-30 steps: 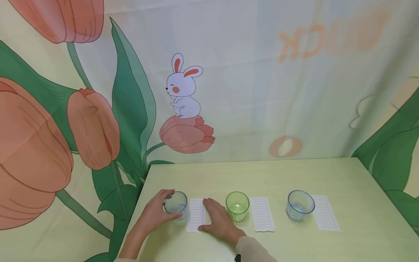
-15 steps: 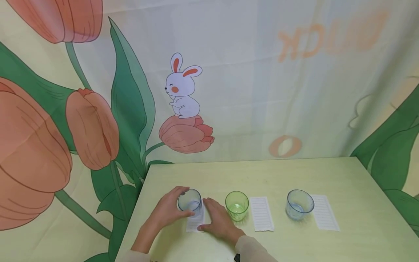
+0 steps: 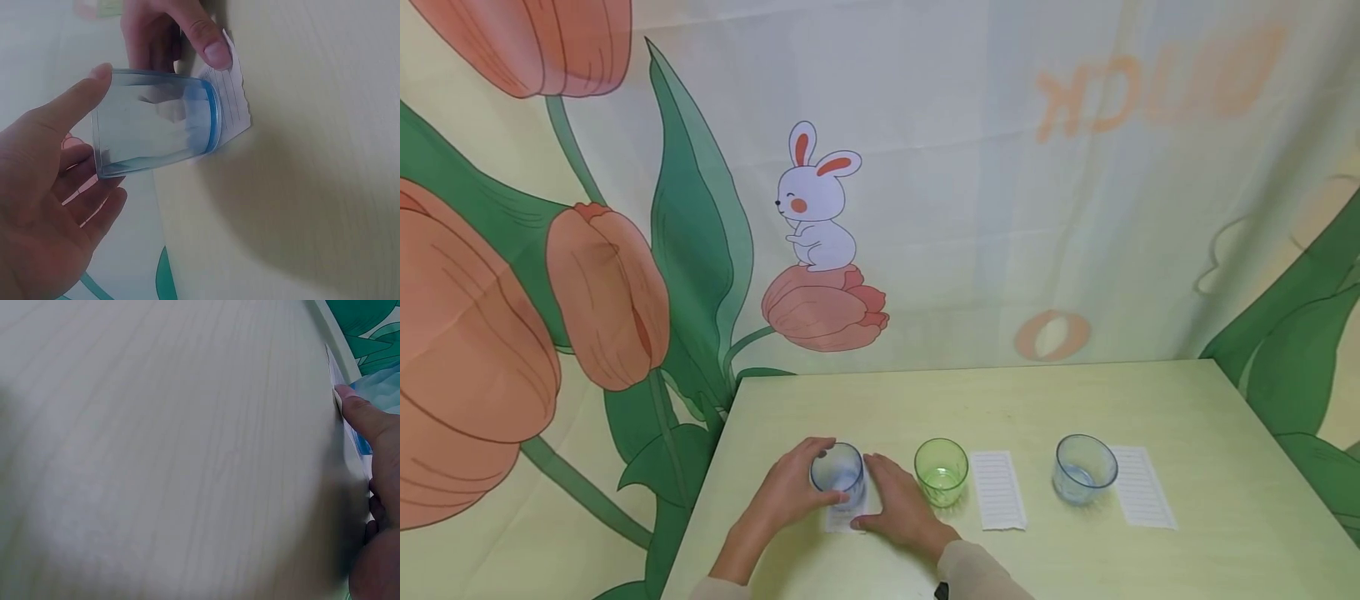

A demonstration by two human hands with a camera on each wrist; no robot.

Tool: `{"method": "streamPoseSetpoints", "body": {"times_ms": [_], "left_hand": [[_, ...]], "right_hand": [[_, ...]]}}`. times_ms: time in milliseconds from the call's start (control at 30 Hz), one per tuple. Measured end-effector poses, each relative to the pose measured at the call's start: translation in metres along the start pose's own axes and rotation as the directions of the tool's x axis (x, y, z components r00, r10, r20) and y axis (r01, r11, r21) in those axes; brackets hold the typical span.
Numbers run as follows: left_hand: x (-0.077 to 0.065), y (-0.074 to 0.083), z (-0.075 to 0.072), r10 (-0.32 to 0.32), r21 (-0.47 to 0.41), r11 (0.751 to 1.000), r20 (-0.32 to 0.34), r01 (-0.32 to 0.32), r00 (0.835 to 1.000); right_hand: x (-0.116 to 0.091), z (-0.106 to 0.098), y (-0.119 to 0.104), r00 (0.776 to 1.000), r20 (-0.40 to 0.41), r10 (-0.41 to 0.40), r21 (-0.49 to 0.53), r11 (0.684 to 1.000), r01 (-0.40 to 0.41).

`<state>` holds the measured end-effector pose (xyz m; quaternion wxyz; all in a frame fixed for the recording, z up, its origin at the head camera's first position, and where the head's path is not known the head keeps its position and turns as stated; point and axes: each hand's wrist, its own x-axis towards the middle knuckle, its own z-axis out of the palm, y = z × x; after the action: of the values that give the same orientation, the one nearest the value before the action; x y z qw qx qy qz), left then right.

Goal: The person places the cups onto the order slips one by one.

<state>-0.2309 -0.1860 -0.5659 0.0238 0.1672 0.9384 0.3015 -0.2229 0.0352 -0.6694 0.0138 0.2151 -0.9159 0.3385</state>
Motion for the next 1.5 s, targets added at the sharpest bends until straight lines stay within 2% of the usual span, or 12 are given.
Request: {"method": "streamPoseSetpoints", "body": {"times_ms": [200, 633, 900, 1067, 1200, 1300, 1500], "left_hand": [[-0.001, 0.001, 0.000, -0.016, -0.019, 1.000, 0.005, 0.017, 1.000], [0.000, 0.001, 0.000, -0.030, -0.002, 1.000, 0.030, 0.030, 0.999], [-0.001, 0.002, 0.001, -0.035, -0.022, 0.999, 0.023, 0.036, 0.999], [-0.006, 0.003, 0.001, -0.030, -0.046, 0.998, 0.011, 0.031, 0.999], [-0.008, 0.003, 0.000, -0.040, -0.052, 0.998, -0.007, 0.040, 0.999], [-0.008, 0.004, -0.001, -0.034, -0.024, 0.999, -0.011, 0.034, 0.999], [-0.006, 0.017, -0.010, 0.025, 0.050, 0.998, 0.001, -0.025, 1.000]], "right_hand": [[0.000, -0.001, -0.001, 1.000, -0.004, -0.012, -0.001, 1.000, 0.012], [-0.002, -0.007, -0.007, 1.000, -0.002, -0.009, -0.003, 1.000, 0.009], [-0.002, -0.006, -0.008, 1.000, 0.021, -0.011, -0.061, 0.998, 0.013], [-0.007, -0.007, -0.012, 0.998, 0.047, -0.038, -0.115, 0.992, 0.043], [-0.013, -0.014, -0.020, 0.996, 0.084, -0.043, -0.106, 0.993, 0.052], [-0.018, -0.022, -0.028, 0.993, 0.112, -0.038, -0.090, 0.995, 0.048], [-0.030, -0.045, -0.043, 0.990, 0.133, -0.049, -0.065, 0.996, 0.058]]}}
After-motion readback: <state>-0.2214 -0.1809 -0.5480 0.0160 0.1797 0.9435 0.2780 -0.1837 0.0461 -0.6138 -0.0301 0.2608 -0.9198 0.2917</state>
